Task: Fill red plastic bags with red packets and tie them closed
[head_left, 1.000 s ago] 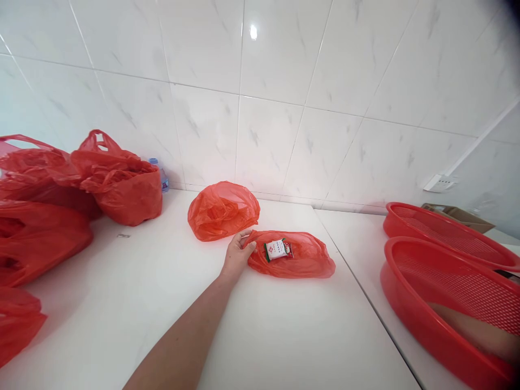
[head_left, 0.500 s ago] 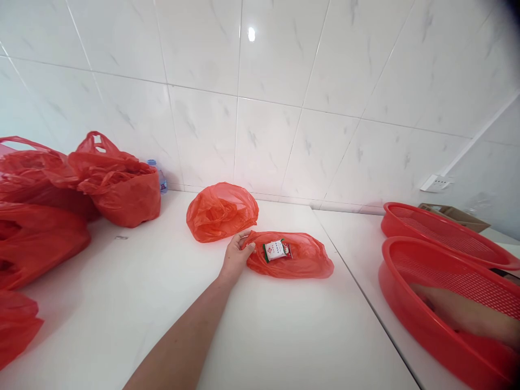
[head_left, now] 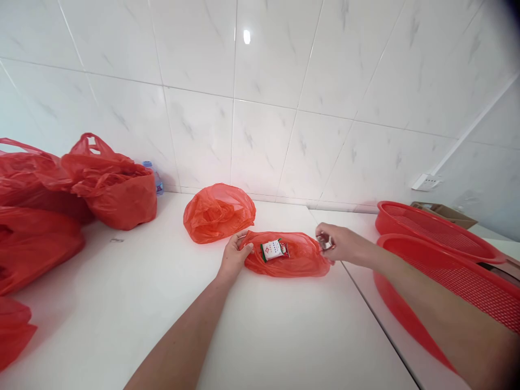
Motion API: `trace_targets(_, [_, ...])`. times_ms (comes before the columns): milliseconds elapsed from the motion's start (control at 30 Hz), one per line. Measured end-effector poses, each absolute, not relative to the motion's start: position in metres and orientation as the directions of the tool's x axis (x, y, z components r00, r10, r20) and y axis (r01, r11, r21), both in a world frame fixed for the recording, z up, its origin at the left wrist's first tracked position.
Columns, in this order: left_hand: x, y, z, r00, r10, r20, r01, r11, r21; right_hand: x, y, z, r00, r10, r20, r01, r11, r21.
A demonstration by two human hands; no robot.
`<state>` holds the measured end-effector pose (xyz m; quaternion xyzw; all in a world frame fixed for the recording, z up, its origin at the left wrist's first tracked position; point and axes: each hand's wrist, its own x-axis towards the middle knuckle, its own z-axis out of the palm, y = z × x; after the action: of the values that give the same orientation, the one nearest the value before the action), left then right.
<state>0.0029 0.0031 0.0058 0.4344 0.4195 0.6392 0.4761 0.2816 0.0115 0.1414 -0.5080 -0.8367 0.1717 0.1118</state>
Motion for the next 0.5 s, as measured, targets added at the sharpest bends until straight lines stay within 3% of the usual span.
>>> trace_targets(67, [0.003, 0.004, 0.005, -0.161, 0.973, 0.164, -0.266, -0.202, 0.942, 0.256, 0.021, 0.127, -0.485, 0.875, 0.015, 0.819, 0.460, -0.344])
trace_targets(200, [0.004, 0.003, 0.008, -0.161, 0.977, 0.136, -0.286, -0.178, 0.941, 0.232, 0.037, 0.111, -0.460, 0.886, -0.058, 0.828, 0.405, -0.387])
trace_targets(333, [0.003, 0.001, 0.011, -0.162, 0.979, 0.124, -0.283, -0.167, 0.945, 0.253, 0.040, 0.120, -0.324, 0.942, 0.087, 0.856, 0.331, -0.398])
trace_targets(500, [0.002, 0.002, 0.008, -0.145, 0.982, 0.122, -0.288, -0.160, 0.944, 0.347, 0.030, 0.133, -0.031, 0.968, 0.250, 0.959, 0.099, -0.264])
